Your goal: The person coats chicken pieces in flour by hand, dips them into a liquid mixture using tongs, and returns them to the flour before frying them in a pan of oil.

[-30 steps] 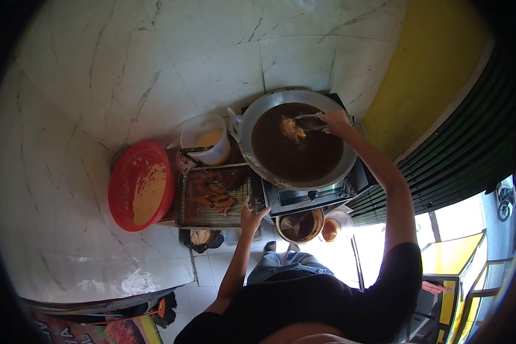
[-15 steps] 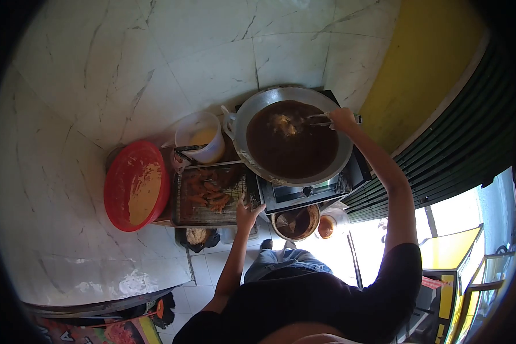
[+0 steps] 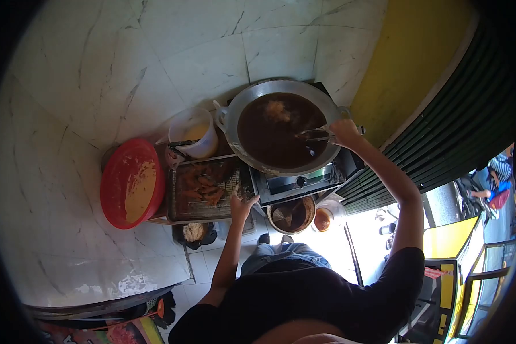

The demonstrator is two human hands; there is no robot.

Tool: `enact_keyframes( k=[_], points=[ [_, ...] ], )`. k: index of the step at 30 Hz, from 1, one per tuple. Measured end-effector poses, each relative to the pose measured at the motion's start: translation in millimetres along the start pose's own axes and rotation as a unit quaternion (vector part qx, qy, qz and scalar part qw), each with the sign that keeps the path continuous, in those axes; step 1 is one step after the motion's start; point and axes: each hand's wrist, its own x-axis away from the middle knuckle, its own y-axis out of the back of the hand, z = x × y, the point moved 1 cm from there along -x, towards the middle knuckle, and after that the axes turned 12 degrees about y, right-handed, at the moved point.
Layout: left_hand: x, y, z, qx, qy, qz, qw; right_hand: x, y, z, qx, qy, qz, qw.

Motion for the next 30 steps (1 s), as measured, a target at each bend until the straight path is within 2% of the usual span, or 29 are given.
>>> enact_keyframes(
  k=[9,14,23,26,30],
  points=[
    [1,0,-1,-0.021,-0.013,-0.02,0.999,12,8,32,-0.003,0.042,-0.063,0.997],
    [2,0,-2,-0.049,-0.018,-0.045,0.998,6,6,31,-0.009,0.038,-0.053,0.998],
    [6,1,-5,-0.029,-0.009,-0.019,0.999,19,34,20,0.005,0.01,-0.034,0.999],
    [17,3,-27,-0.057,-0.008,-0.039,0.998,29,39,15,0.007,0.007,-0.057,0.998],
    [25,9,-37,-0.076,0.012,-0.129,0.989,40,44,13,-0.025,-0.014,-0.094,0.995]
  ],
)
